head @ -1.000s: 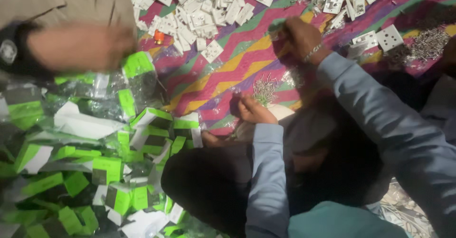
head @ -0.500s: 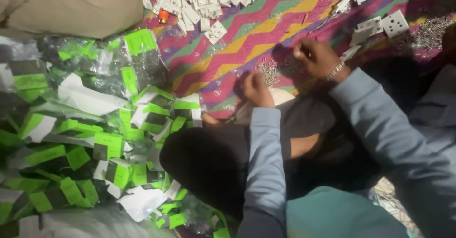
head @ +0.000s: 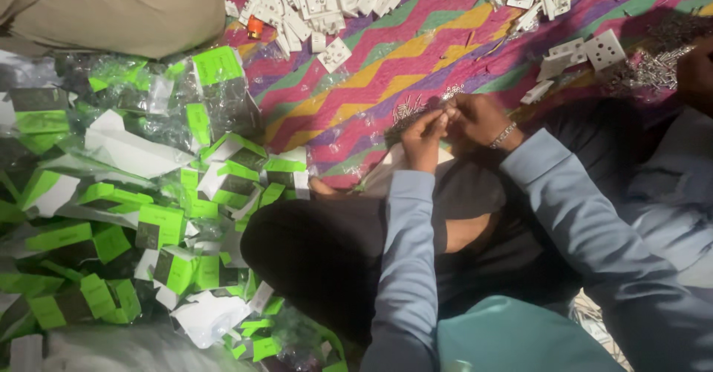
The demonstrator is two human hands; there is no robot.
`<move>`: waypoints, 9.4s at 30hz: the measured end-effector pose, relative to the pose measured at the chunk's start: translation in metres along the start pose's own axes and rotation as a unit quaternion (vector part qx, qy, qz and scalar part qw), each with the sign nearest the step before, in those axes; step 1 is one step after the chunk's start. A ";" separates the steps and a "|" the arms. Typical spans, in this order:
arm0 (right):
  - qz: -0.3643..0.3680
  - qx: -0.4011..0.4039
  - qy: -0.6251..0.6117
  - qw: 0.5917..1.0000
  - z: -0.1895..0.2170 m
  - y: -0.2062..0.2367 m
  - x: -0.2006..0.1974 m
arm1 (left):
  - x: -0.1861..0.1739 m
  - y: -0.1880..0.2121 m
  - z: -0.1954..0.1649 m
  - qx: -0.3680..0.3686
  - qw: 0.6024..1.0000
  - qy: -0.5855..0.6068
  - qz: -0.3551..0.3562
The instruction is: The person sits on a patterned mat covered with white electrical switch plates and green packets, picks up small screws and fastens them onto switch plates by hand, adding completed pieces to a pile. Other people nearby perform the same assembly work.
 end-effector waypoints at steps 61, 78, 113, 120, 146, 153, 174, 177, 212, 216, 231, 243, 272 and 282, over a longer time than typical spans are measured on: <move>0.011 0.068 -0.093 0.993 0.022 0.003 -0.003 | -0.004 0.006 -0.003 0.061 0.965 -0.253 -0.022; 0.042 0.040 -0.104 0.993 0.034 0.003 0.002 | -0.003 0.008 -0.008 0.074 0.959 -0.273 -0.010; 0.038 0.075 -0.131 0.988 0.040 0.008 -0.002 | -0.006 0.005 0.003 0.014 0.999 -0.013 -0.029; 0.007 0.081 -0.139 0.987 0.028 0.007 -0.006 | -0.003 0.005 0.007 0.031 0.999 -0.005 -0.031; 0.020 -0.022 -0.005 1.000 0.063 0.012 -0.001 | -0.012 0.008 0.031 -0.048 0.998 -0.010 -0.029; 0.018 -0.035 0.057 0.998 0.069 0.015 0.000 | -0.013 0.010 -0.022 0.084 0.959 -0.264 -0.063; -0.348 -0.074 0.229 0.906 0.087 -0.041 -0.052 | -0.042 0.004 -0.034 0.048 0.908 -0.392 -0.140; -0.313 -0.081 0.215 0.921 0.093 -0.044 -0.055 | -0.028 0.000 -0.043 0.120 0.926 -0.345 -0.101; -0.013 0.058 -0.329 0.943 0.066 -0.026 -0.011 | 0.007 -0.025 -0.020 0.001 0.998 -0.053 -0.036; 0.024 0.060 -0.214 0.975 0.067 -0.024 -0.014 | 0.011 -0.025 -0.031 0.025 0.998 -0.049 -0.007; 0.019 0.086 -0.283 0.955 0.046 -0.030 0.007 | -0.002 -0.015 -0.065 0.092 0.960 -0.251 -0.078; -0.097 -0.221 0.392 0.888 0.100 -0.003 0.007 | 0.010 -0.012 -0.056 0.112 0.941 -0.318 -0.007; -0.073 -0.019 0.057 0.996 0.075 -0.018 -0.005 | 0.003 -0.009 -0.062 0.176 0.940 -0.289 -0.047; -0.008 -0.037 -0.080 0.996 0.074 -0.011 0.007 | -0.034 -0.017 0.019 -0.071 0.992 -0.052 -0.096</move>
Point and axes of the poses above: each hand's wrist, its own y-axis away from the middle knuckle, its own x-axis out of the palm, z = x × y, the point moved 10 cm from there along -y, towards the middle knuckle, and after that the axes turned 7 degrees about x, right-handed, at the moved point
